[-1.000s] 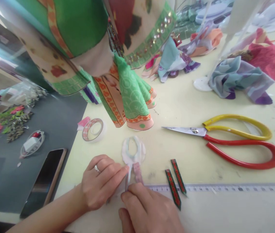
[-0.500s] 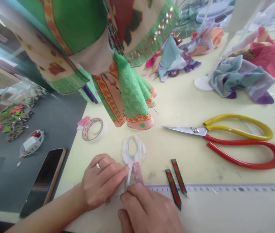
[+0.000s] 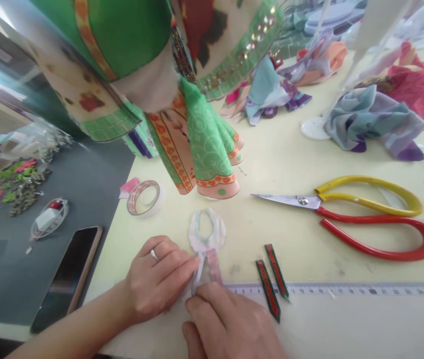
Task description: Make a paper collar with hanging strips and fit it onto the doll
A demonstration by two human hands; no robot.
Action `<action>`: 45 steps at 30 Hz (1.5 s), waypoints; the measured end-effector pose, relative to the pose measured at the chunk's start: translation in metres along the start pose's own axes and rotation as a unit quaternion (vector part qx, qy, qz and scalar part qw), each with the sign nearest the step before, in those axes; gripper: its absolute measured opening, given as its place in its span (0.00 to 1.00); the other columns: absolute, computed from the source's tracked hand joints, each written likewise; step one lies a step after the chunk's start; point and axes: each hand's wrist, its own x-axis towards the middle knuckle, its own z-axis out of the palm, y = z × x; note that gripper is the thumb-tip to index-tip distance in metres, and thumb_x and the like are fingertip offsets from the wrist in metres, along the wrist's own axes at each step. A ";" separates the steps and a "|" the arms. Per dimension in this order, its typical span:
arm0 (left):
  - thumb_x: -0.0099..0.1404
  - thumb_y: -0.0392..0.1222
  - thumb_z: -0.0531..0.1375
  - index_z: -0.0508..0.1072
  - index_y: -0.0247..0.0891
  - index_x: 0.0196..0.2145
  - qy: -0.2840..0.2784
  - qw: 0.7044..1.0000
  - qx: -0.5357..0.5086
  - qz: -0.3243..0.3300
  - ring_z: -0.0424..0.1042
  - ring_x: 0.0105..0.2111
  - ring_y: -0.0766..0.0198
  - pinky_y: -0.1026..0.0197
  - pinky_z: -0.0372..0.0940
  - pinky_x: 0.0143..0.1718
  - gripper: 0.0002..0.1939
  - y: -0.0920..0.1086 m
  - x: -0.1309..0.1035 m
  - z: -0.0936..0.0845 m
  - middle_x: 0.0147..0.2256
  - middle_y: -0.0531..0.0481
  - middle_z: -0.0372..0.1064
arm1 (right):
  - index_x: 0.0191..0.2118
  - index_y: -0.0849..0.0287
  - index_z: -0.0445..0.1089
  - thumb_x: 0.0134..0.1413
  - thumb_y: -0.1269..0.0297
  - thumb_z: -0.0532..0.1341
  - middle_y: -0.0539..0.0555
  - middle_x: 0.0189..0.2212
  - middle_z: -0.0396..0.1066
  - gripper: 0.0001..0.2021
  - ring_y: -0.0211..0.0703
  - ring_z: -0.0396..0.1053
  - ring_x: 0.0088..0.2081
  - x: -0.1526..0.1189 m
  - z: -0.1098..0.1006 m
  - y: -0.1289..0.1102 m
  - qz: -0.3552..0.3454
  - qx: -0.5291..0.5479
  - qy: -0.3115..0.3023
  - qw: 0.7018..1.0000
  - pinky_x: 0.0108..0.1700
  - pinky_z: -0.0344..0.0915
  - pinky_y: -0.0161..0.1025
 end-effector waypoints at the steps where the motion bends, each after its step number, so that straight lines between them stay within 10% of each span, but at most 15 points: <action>1: 0.61 0.29 0.52 0.72 0.26 0.38 0.000 1.000 0.001 -0.001 0.64 0.29 0.58 0.52 0.60 0.35 0.11 0.000 0.000 0.000 0.30 0.42 0.71 | 0.34 0.59 0.71 0.55 0.73 0.52 0.51 0.28 0.75 0.10 0.36 0.72 0.23 0.000 0.000 0.000 0.000 0.000 -0.001 1.000 0.24 0.70 0.30; 45: 0.59 0.29 0.56 0.71 0.26 0.41 -0.031 0.999 0.000 -0.018 0.64 0.31 0.58 0.52 0.60 0.35 0.12 0.000 0.002 0.001 0.31 0.43 0.71 | 0.34 0.59 0.71 0.56 0.73 0.51 0.51 0.28 0.75 0.11 0.36 0.72 0.23 0.001 -0.001 -0.001 0.008 0.000 -0.013 1.000 0.25 0.69 0.29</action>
